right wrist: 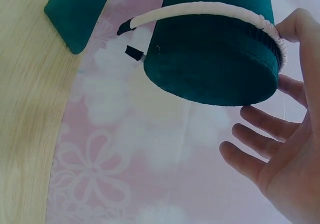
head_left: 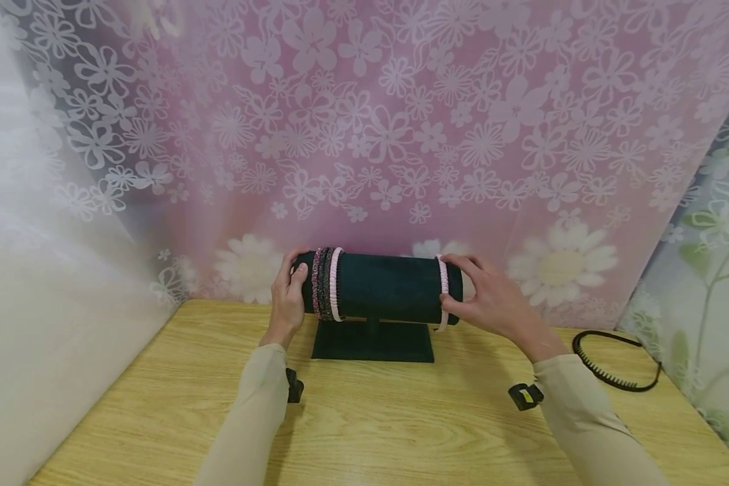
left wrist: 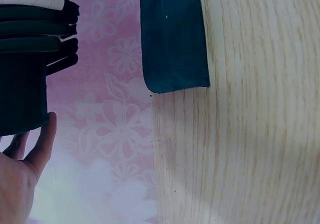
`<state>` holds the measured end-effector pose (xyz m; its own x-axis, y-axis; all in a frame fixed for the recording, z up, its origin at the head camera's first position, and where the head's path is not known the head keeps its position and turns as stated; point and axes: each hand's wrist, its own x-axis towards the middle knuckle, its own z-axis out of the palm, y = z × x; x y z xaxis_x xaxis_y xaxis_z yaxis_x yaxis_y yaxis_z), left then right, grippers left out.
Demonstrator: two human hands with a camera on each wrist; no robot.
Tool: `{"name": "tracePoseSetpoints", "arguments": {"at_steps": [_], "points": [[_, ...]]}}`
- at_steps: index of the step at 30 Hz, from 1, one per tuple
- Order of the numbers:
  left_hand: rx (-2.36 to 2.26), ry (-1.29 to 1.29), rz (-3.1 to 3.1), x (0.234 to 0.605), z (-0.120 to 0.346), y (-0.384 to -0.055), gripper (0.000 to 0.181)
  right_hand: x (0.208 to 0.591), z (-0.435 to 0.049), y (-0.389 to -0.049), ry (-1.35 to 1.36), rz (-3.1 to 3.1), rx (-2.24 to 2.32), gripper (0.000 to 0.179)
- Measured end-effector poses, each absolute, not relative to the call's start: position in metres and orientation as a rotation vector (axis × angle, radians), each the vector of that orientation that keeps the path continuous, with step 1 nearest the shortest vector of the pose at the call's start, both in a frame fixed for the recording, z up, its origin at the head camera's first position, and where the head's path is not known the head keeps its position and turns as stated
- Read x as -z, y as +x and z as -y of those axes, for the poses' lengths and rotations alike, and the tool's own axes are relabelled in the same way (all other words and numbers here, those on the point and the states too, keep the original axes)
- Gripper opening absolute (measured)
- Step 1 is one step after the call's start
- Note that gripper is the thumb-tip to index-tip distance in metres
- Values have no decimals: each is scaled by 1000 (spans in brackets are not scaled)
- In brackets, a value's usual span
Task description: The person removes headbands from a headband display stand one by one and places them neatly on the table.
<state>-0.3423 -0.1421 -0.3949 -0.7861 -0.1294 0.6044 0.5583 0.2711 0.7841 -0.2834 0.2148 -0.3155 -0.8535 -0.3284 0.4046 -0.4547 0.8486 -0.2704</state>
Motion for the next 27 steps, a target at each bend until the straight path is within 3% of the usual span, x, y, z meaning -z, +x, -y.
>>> {"name": "tracePoseSetpoints", "arguments": {"at_steps": [19, 27], "points": [[1576, -372, 1969, 394, 141, -340, 41, 336, -220, -277, 518, 2579, -1006, 65], [1589, -374, 1986, 369, 134, -313, 39, 340, -218, -268, 462, 2488, -967, 50]]}}
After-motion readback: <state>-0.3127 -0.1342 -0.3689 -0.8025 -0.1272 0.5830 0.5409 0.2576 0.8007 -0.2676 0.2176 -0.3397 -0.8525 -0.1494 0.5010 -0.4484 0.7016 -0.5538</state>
